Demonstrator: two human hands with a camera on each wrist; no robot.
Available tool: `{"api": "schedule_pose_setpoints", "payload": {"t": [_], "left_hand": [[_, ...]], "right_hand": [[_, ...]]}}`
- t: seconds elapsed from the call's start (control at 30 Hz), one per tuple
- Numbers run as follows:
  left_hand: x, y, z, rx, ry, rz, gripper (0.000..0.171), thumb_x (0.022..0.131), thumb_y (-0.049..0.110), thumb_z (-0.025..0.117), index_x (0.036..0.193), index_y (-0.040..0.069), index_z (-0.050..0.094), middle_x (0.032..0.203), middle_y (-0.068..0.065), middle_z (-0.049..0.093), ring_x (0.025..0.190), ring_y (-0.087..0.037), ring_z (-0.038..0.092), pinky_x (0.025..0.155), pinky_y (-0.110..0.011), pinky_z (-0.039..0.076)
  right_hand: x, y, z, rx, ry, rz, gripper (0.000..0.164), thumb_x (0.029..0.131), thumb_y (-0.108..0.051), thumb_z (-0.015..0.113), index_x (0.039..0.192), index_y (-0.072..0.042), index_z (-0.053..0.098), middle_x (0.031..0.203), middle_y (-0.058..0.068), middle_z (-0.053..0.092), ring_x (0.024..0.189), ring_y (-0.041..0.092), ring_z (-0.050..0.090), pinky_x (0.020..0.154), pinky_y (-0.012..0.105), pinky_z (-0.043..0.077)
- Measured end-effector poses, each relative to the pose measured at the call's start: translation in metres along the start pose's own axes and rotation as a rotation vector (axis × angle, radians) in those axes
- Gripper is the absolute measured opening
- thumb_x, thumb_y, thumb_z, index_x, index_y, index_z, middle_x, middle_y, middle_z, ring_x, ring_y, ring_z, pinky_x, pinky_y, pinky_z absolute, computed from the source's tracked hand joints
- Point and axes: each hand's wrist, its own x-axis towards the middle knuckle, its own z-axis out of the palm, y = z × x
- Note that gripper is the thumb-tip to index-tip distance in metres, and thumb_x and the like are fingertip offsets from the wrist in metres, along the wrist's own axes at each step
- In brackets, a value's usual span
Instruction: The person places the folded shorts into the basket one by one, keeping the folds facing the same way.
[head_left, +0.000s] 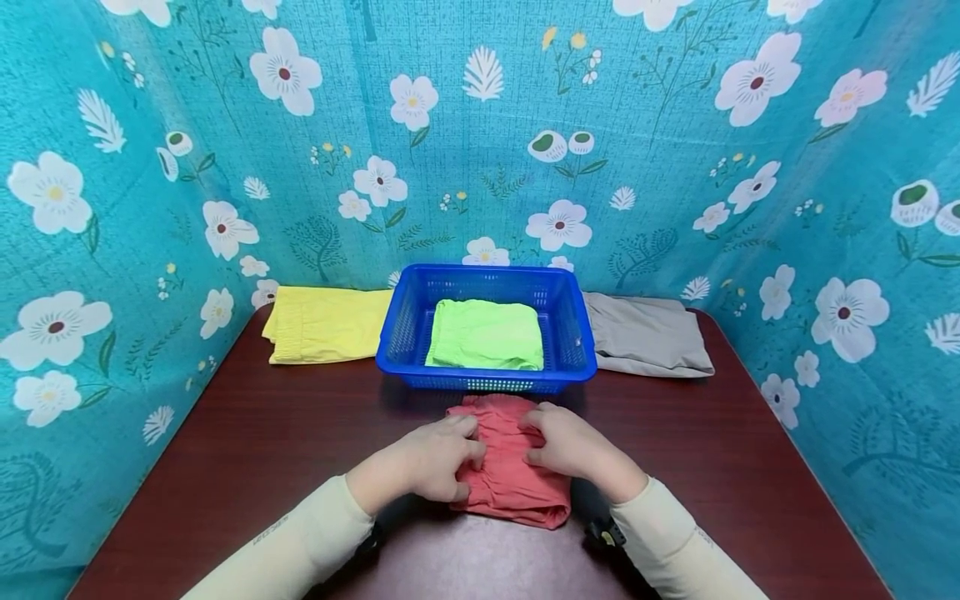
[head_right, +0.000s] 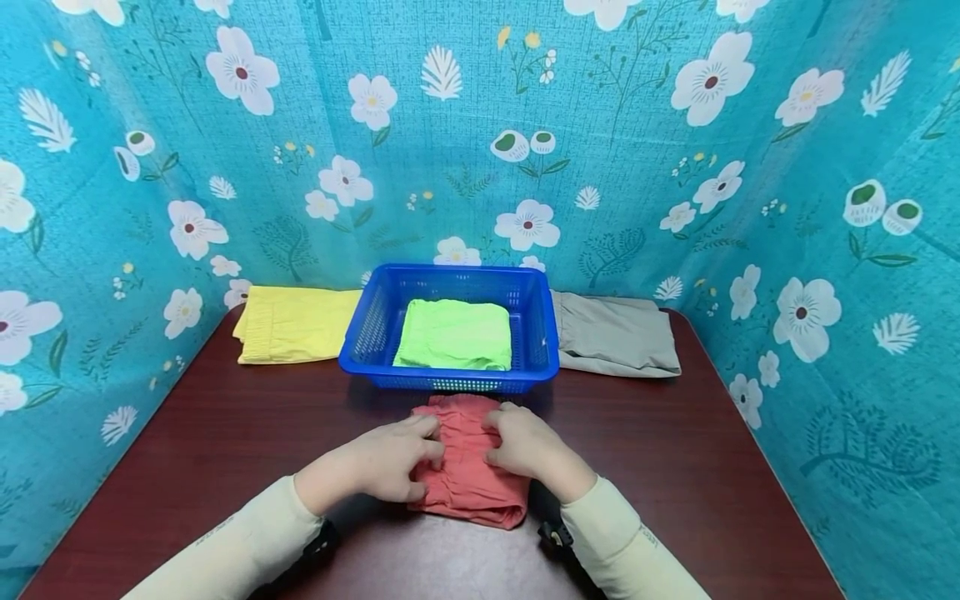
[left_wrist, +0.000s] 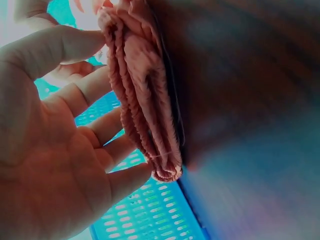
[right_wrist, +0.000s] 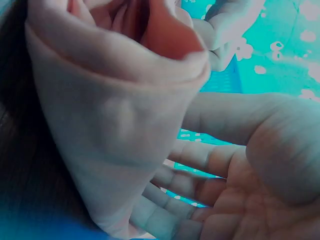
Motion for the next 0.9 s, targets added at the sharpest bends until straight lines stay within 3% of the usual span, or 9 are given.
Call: {"api": "schedule_pose_setpoints", "payload": {"t": [0.17, 0.57, 0.73, 0.9], "left_hand": [[-0.002, 0.0, 0.001, -0.026, 0.033, -0.001, 0.02, 0.08, 0.034, 0.08, 0.095, 0.026, 0.069, 0.096, 0.01, 0.043, 0.093, -0.01, 0.046, 0.078, -0.023, 0.042], [-0.005, -0.002, 0.011, -0.074, 0.086, -0.033, 0.011, 0.083, 0.032, 0.075, 0.09, 0.028, 0.068, 0.096, 0.01, 0.044, 0.091, -0.009, 0.047, 0.074, -0.023, 0.042], [-0.003, 0.0, 0.012, -0.101, 0.125, -0.081, 0.013, 0.09, 0.031, 0.074, 0.082, 0.028, 0.064, 0.094, 0.009, 0.044, 0.091, -0.01, 0.048, 0.075, -0.025, 0.044], [-0.003, 0.004, 0.012, -0.11, 0.129, -0.123, 0.018, 0.09, 0.03, 0.075, 0.079, 0.028, 0.062, 0.094, 0.009, 0.044, 0.092, -0.012, 0.047, 0.077, -0.026, 0.044]], "right_hand": [[-0.001, 0.001, -0.001, 0.0, 0.006, 0.004, 0.033, 0.083, -0.017, 0.083, 0.113, -0.008, 0.073, 0.111, 0.008, 0.069, 0.101, 0.023, 0.061, 0.093, 0.044, 0.054], [-0.004, 0.007, 0.006, 0.019, 0.012, 0.004, 0.035, 0.085, -0.019, 0.082, 0.117, -0.009, 0.073, 0.123, 0.008, 0.068, 0.118, 0.028, 0.062, 0.103, 0.048, 0.051], [-0.004, 0.005, 0.003, 0.05, 0.007, 0.007, 0.033, 0.085, -0.018, 0.082, 0.115, -0.008, 0.074, 0.12, 0.007, 0.067, 0.112, 0.025, 0.062, 0.099, 0.046, 0.053], [-0.005, 0.002, 0.0, 0.065, -0.004, 0.017, 0.032, 0.085, -0.017, 0.082, 0.115, -0.009, 0.074, 0.119, 0.006, 0.067, 0.109, 0.023, 0.062, 0.097, 0.045, 0.054]]}}
